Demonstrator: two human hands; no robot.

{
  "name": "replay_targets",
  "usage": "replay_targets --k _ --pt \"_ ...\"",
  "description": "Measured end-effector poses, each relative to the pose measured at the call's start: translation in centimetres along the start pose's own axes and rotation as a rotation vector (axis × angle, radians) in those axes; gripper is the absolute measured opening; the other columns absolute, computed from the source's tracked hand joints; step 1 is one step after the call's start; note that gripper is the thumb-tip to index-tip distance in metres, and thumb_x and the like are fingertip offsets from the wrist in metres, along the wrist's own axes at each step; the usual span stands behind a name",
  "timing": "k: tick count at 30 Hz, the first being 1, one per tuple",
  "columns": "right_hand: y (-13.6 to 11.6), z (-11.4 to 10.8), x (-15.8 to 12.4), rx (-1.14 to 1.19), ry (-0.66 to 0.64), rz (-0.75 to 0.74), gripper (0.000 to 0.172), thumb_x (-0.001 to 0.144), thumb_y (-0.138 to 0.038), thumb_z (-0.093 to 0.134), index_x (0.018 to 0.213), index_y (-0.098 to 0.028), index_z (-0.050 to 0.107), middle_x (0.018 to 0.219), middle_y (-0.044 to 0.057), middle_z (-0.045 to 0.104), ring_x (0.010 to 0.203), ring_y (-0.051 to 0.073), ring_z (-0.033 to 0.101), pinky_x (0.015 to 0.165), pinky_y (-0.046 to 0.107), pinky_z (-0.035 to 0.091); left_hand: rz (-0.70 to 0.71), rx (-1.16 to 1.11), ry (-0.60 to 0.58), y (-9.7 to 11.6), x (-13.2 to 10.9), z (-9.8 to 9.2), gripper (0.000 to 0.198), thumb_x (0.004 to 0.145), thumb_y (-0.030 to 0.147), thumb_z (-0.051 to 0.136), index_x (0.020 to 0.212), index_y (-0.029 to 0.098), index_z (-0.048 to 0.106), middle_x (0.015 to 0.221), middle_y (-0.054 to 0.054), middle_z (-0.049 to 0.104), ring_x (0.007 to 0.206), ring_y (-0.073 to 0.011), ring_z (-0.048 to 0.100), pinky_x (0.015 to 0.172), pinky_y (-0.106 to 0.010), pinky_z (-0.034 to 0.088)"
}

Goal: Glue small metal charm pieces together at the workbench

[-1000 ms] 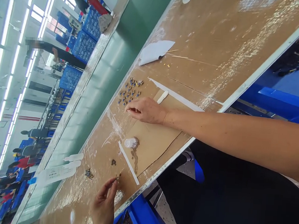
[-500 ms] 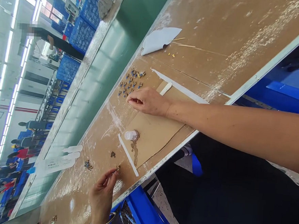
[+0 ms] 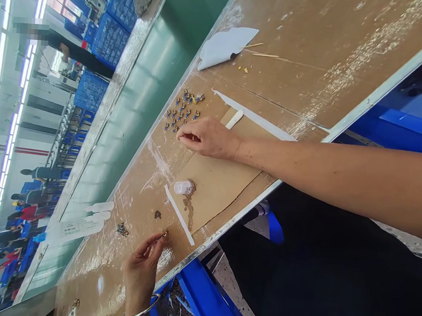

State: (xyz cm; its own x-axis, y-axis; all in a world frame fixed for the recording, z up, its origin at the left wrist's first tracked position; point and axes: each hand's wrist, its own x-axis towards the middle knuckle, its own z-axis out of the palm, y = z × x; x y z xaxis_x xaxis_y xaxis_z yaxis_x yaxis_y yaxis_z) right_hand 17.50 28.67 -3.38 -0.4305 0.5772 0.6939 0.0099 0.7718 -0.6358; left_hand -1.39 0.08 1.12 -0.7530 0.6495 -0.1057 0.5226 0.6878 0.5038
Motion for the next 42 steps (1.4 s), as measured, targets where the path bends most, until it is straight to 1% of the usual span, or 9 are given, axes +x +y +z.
replay_targets --k 5,9,14,21,28,33,36,39,42 --pt "0.0 0.0 0.0 -0.007 -0.026 0.018 0.019 0.086 -0.019 0.046 0.081 -0.014 0.063 0.069 0.0 0.062 0.059 0.006 0.049 0.061 0.02 0.038 -0.004 0.021 -0.019 -0.1 0.1 -0.1 0.036 0.062 0.051 0.068 0.081 0.02 0.071 0.085 -0.006 0.072 0.085 -0.0236 0.065 0.083 -0.035 0.048" --pt "-0.2 0.0 0.0 -0.009 -0.046 0.027 0.019 0.086 -0.019 0.046 0.081 -0.014 0.063 0.07 0.0 0.062 0.059 0.006 0.047 0.061 0.02 0.037 0.028 0.043 -0.026 0.4 0.1 -0.1 0.034 0.064 0.05 0.066 0.08 0.02 0.072 0.085 -0.006 0.072 0.084 -0.0232 0.065 0.08 -0.034 0.049" --pt "-0.3 -0.1 0.0 0.002 -0.047 0.033 0.018 0.085 -0.018 0.046 0.082 -0.014 0.063 0.071 0.0 0.062 0.059 0.006 0.047 0.06 0.02 0.037 0.107 0.143 -0.067 1.9 0.5 -0.4 0.03 0.066 0.048 0.062 0.076 0.021 0.072 0.078 -0.006 0.071 0.077 -0.0232 0.065 0.076 -0.035 0.049" --pt "-0.2 -0.1 0.1 0.004 -0.031 0.016 0.018 0.086 -0.018 0.046 0.081 -0.014 0.063 0.07 0.0 0.062 0.057 0.006 0.047 0.06 0.02 0.037 0.229 0.341 -0.081 3.8 0.8 -0.3 0.025 0.066 0.043 0.054 0.068 0.023 0.069 0.069 -0.005 0.069 0.066 -0.023 0.064 0.07 -0.036 0.05" --pt "-0.1 -0.1 0.1 0.019 -0.027 0.018 0.018 0.085 -0.017 0.047 0.08 -0.013 0.064 0.069 0.0 0.062 0.059 0.006 0.049 0.061 0.019 0.037 0.256 0.311 -0.05 3.7 0.4 0.0 0.023 0.067 0.041 0.055 0.07 0.023 0.069 0.069 -0.005 0.069 0.064 -0.022 0.063 0.071 -0.035 0.049" --pt "-0.2 -0.2 0.1 0.029 -0.014 0.014 0.019 0.085 -0.018 0.046 0.08 -0.014 0.064 0.069 0.0 0.062 0.058 0.006 0.048 0.061 0.019 0.038 0.146 0.201 0.006 3.2 -0.4 0.0 0.026 0.065 0.045 0.06 0.074 0.022 0.07 0.071 -0.005 0.07 0.07 -0.0236 0.065 0.073 -0.037 0.05" --pt "-0.3 -0.2 0.1 0.024 0.01 0.006 0.018 0.085 -0.018 0.046 0.081 -0.014 0.064 0.068 -0.001 0.062 0.056 0.005 0.046 0.059 0.019 0.037 0.002 0.051 0.117 3.4 -1.4 -0.2 0.033 0.061 0.049 0.066 0.076 0.02 0.071 0.079 -0.006 0.071 0.08 -0.0252 0.066 0.081 -0.039 0.049" --pt "-0.1 -0.2 0.1 0.017 0.036 0.0 0.018 0.085 -0.019 0.047 0.082 -0.014 0.063 0.067 0.0 0.061 0.056 0.006 0.046 0.058 0.019 0.037 -0.125 -0.227 0.199 4.2 -2.7 -0.3 0.035 0.057 0.045 0.074 0.081 0.019 0.071 0.084 -0.006 0.072 0.084 -0.023 0.066 0.082 -0.035 0.051" --pt "-0.5 -0.3 0.1 0.039 0.088 -0.019 0.016 0.085 -0.02 0.048 0.084 -0.014 0.063 0.068 0.0 0.061 0.058 0.006 0.047 0.058 0.019 0.038 -0.206 -0.592 0.229 4.6 -3.4 -0.4 0.037 0.049 0.039 0.081 0.077 0.017 0.071 0.077 -0.005 0.072 0.076 -0.0199 0.068 0.079 -0.031 0.054"
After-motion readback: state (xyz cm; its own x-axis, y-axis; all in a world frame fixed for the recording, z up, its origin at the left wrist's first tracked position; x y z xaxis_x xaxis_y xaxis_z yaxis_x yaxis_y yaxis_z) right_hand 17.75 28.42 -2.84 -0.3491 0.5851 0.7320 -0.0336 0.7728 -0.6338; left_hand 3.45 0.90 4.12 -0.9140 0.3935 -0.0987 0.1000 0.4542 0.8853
